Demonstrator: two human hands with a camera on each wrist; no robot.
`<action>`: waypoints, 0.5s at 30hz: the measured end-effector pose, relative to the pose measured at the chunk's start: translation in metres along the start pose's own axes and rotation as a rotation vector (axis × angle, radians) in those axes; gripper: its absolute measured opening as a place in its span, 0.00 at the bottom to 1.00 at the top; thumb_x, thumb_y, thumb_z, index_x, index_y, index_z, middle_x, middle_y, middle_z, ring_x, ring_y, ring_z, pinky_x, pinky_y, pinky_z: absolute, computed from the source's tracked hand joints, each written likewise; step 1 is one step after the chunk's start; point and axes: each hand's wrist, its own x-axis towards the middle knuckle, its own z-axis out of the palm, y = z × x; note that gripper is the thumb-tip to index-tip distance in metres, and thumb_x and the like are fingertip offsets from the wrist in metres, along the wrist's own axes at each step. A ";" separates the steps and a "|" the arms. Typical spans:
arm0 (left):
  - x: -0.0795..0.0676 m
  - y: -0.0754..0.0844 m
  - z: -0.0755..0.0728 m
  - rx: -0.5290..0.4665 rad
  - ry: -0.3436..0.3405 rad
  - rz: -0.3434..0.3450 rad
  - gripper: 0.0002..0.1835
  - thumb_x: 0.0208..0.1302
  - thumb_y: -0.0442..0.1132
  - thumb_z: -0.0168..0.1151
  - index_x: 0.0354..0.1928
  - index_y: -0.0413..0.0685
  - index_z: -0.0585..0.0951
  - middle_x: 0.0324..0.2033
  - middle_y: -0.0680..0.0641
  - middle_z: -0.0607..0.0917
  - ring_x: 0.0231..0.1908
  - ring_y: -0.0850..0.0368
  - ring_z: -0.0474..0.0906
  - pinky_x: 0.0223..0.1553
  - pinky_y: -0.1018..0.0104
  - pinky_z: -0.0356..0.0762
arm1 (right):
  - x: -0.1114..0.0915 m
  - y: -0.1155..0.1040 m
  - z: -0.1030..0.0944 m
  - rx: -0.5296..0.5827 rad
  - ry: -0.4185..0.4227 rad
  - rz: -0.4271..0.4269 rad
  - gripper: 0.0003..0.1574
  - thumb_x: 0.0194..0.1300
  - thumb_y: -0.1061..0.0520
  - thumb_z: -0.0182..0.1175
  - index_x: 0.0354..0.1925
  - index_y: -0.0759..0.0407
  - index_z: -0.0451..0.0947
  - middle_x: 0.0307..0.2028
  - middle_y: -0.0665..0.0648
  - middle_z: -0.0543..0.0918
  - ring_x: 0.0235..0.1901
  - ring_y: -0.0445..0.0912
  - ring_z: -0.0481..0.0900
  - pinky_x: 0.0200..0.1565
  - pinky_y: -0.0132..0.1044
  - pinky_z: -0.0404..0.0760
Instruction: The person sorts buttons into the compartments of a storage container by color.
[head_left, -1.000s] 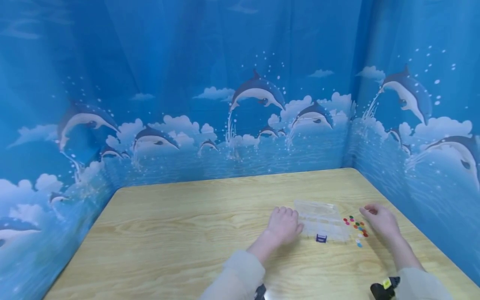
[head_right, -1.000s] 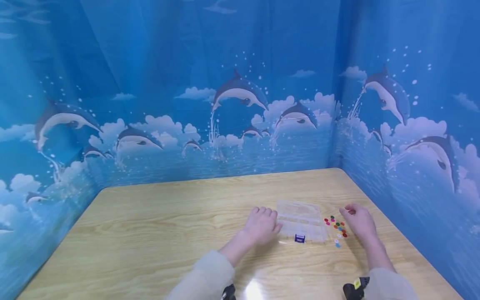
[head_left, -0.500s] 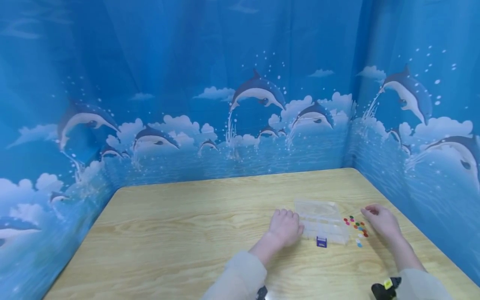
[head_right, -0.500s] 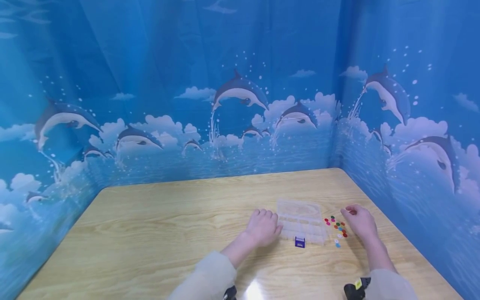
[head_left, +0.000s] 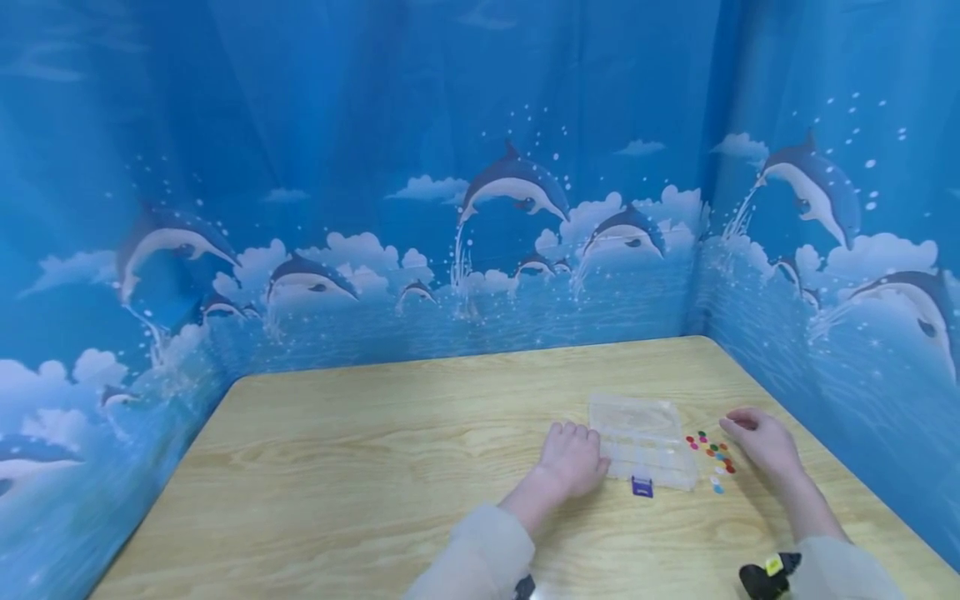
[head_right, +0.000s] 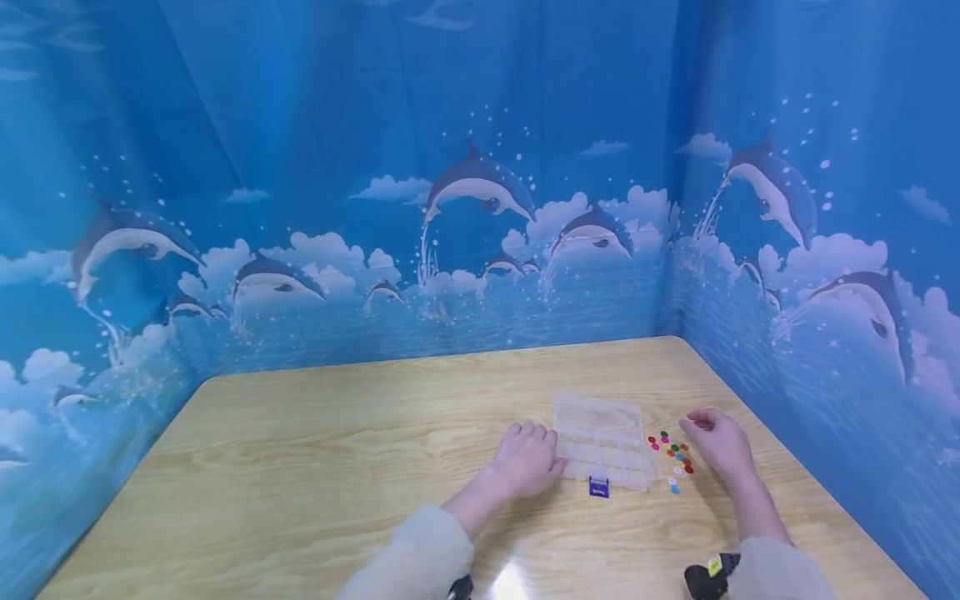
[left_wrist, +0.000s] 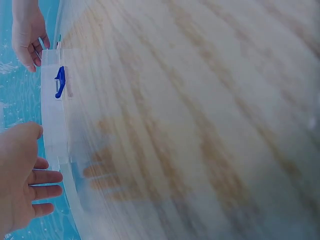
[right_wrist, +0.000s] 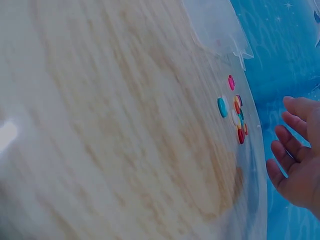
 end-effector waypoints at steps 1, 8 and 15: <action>0.000 0.000 0.000 0.002 -0.001 -0.001 0.26 0.68 0.62 0.40 0.54 0.55 0.73 0.47 0.56 0.77 0.48 0.61 0.70 0.52 0.65 0.64 | 0.000 0.000 0.001 0.013 0.000 0.003 0.35 0.69 0.44 0.47 0.55 0.76 0.64 0.50 0.77 0.69 0.49 0.68 0.66 0.46 0.58 0.67; -0.001 -0.002 0.001 0.004 0.004 0.009 0.26 0.67 0.63 0.40 0.55 0.54 0.73 0.47 0.56 0.77 0.48 0.61 0.70 0.52 0.65 0.64 | 0.002 0.002 0.006 0.147 0.004 0.056 0.36 0.69 0.44 0.47 0.57 0.75 0.64 0.54 0.77 0.67 0.53 0.66 0.63 0.49 0.57 0.65; -0.002 -0.002 0.001 0.009 0.017 0.022 0.26 0.67 0.63 0.39 0.53 0.55 0.73 0.46 0.56 0.77 0.48 0.61 0.71 0.52 0.66 0.64 | 0.003 0.005 0.007 0.222 0.009 0.099 0.36 0.68 0.44 0.49 0.57 0.75 0.64 0.56 0.76 0.65 0.55 0.65 0.62 0.51 0.56 0.64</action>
